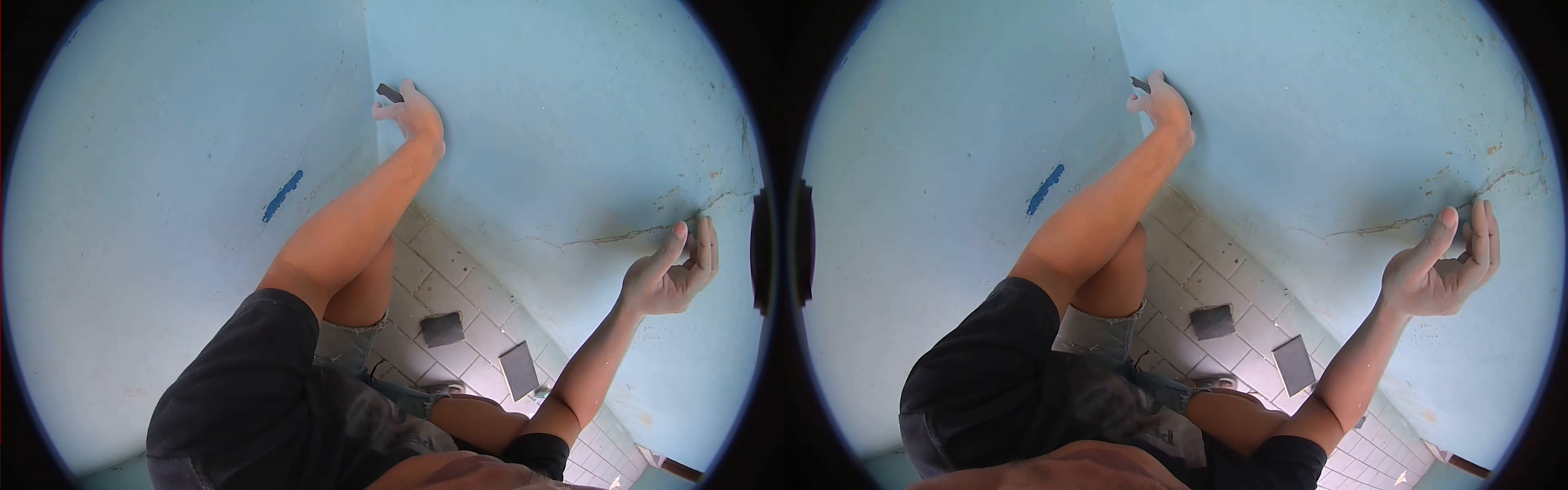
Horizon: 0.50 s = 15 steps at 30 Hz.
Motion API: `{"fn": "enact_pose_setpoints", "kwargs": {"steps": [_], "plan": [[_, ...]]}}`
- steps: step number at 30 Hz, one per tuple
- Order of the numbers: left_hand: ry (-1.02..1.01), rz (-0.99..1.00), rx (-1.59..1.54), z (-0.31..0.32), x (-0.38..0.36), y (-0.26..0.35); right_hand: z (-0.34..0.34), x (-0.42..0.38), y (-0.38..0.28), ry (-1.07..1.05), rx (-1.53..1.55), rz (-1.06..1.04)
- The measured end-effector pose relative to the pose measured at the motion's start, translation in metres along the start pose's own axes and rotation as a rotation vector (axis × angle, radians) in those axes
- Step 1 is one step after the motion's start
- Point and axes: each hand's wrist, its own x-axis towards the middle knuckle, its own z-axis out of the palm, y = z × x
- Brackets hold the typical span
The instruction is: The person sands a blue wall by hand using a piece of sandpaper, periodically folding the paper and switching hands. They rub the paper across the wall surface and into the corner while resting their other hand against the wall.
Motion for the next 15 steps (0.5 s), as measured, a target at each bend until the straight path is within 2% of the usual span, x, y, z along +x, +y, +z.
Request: {"fn": "enact_pose_setpoints", "kwargs": {"steps": [2, 4, 5, 7, 8, 10, 11, 13, 14, 15], "plan": [[-0.061, 0.034, -0.01, -0.005, -0.004, 0.001, 0.004, -0.009, 0.007, 0.007, -0.031, -0.042], [-0.127, 0.099, 0.148, -0.011, 0.009, -0.011, 0.013, -0.013, 0.015, 0.048, 0.001, -0.189], [-0.123, 0.102, 0.152, -0.012, 0.016, -0.02, 0.012, -0.014, 0.019, 0.048, 0.003, -0.182], [-0.052, 0.383, 0.223, -0.011, 0.039, -0.046, 0.01, -0.018, 0.024, -0.042, -0.258, -0.319], [-0.045, 0.385, 0.226, -0.011, 0.053, -0.056, 0.015, -0.019, 0.024, -0.004, -0.227, -0.307], [0.173, 0.205, 0.147, -0.006, 0.062, -0.058, 0.017, -0.021, 0.024, 0.0, -0.222, -0.334], [0.162, 0.22, 0.147, 0.0, 0.065, -0.061, 0.019, -0.022, 0.026, 0.012, -0.232, -0.359], [-0.007, 0.381, 0.121, -0.007, 0.042, -0.05, 0.021, -0.023, 0.024, 0.017, -0.223, -0.36], [-0.007, 0.379, 0.131, -0.009, 0.033, -0.043, 0.021, -0.024, 0.025, 0.014, -0.206, -0.368], [-0.036, 0.542, 0.216, -0.012, 0.028, -0.037, 0.02, -0.025, 0.025, 0.003, -0.205, -0.361]]}}
